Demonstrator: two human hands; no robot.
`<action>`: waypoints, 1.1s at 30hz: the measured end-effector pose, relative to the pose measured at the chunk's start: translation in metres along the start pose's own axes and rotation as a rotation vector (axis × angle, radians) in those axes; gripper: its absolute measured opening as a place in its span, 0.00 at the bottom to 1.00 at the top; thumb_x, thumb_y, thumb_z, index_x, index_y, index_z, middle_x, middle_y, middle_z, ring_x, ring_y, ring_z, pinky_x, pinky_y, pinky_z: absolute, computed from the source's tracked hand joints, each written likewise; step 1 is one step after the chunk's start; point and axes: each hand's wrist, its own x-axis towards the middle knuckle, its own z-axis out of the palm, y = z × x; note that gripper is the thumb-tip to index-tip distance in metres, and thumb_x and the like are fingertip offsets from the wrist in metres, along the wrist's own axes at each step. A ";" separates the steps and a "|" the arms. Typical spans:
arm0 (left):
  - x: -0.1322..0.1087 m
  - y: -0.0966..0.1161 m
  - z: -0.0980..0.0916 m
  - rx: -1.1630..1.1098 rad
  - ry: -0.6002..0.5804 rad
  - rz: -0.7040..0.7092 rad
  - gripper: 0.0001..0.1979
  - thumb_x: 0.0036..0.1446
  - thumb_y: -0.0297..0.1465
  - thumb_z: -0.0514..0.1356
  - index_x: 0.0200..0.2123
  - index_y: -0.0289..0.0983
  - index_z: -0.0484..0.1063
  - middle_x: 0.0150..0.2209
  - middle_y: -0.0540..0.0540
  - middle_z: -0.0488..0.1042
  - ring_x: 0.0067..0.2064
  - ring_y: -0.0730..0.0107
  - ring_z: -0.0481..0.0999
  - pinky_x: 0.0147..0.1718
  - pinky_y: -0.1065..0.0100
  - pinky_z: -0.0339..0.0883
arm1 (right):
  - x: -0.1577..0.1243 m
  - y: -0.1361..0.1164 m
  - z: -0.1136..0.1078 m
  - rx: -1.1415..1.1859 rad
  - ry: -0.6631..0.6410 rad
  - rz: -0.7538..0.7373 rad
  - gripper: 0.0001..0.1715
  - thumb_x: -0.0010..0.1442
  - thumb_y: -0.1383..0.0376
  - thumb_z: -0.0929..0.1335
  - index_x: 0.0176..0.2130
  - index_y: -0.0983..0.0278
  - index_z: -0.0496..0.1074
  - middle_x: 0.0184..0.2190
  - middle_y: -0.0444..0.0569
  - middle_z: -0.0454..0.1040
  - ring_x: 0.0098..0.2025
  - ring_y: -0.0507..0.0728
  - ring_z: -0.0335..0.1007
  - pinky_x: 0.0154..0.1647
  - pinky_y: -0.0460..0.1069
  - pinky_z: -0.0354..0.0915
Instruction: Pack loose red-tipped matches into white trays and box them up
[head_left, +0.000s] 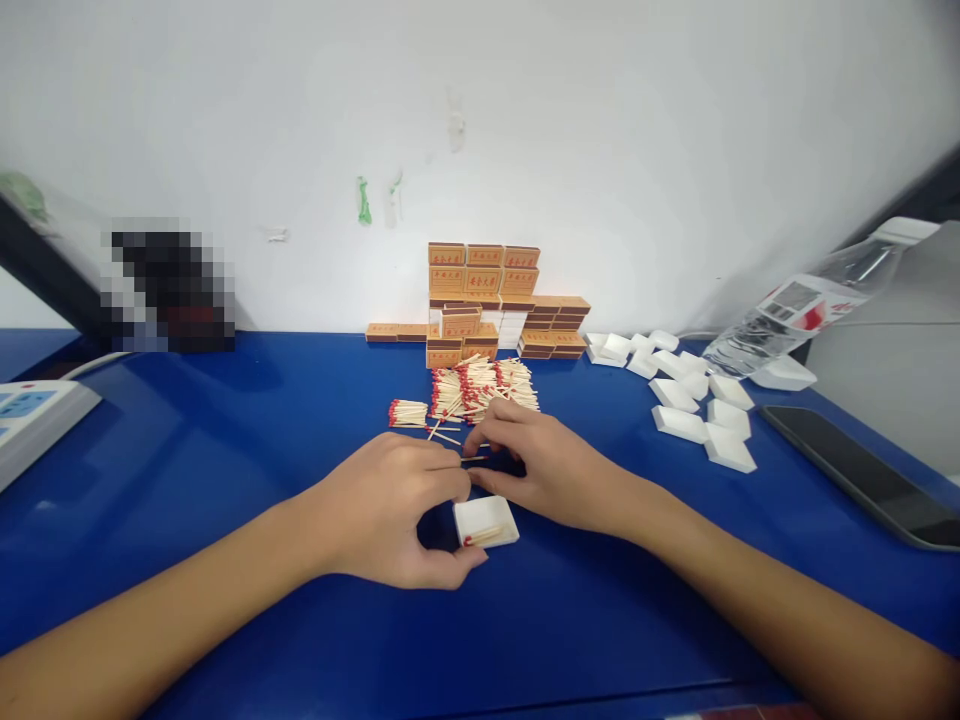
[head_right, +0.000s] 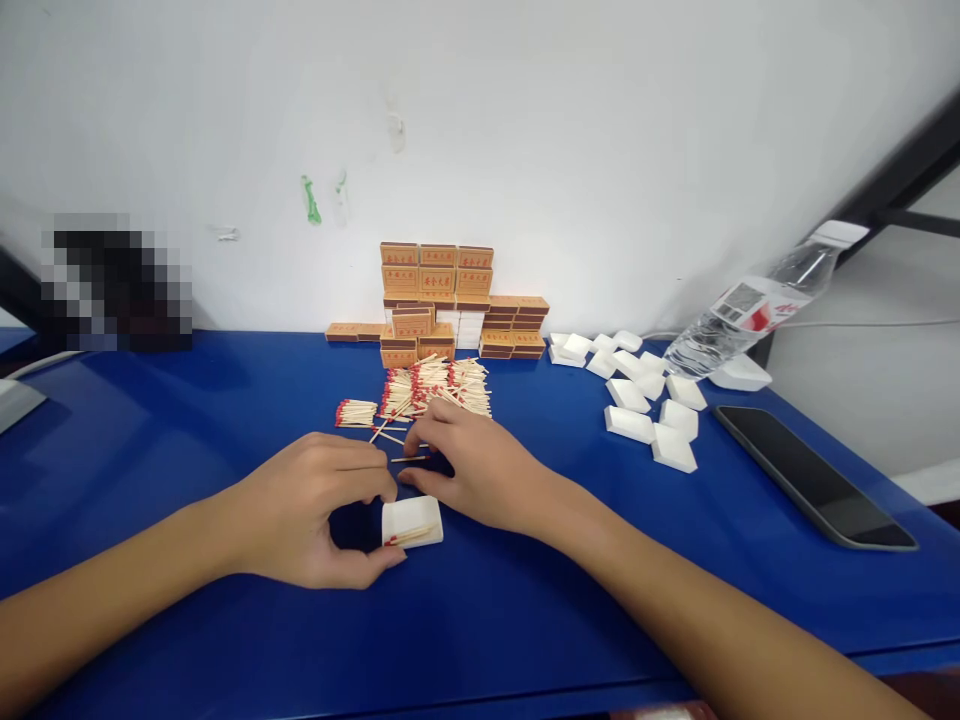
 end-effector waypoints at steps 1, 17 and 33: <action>0.000 0.000 0.000 0.001 -0.001 0.002 0.11 0.53 0.38 0.68 0.28 0.37 0.73 0.25 0.52 0.71 0.25 0.71 0.69 0.26 0.65 0.63 | 0.001 -0.003 0.002 -0.011 -0.019 0.010 0.03 0.67 0.66 0.72 0.43 0.63 0.76 0.42 0.49 0.71 0.43 0.55 0.68 0.42 0.50 0.63; 0.000 -0.024 -0.013 0.108 0.073 -0.135 0.11 0.59 0.37 0.67 0.41 0.37 0.76 0.31 0.50 0.74 0.32 0.69 0.74 0.32 0.67 0.66 | -0.008 0.004 -0.030 0.143 0.162 0.017 0.12 0.74 0.62 0.65 0.54 0.60 0.74 0.44 0.48 0.78 0.38 0.55 0.70 0.38 0.50 0.63; 0.002 -0.029 -0.016 0.105 0.195 -0.147 0.11 0.60 0.37 0.67 0.41 0.35 0.78 0.32 0.47 0.78 0.35 0.65 0.75 0.36 0.64 0.70 | -0.001 -0.006 -0.006 0.311 0.381 0.080 0.10 0.70 0.58 0.70 0.39 0.60 0.80 0.39 0.47 0.80 0.34 0.54 0.68 0.32 0.50 0.62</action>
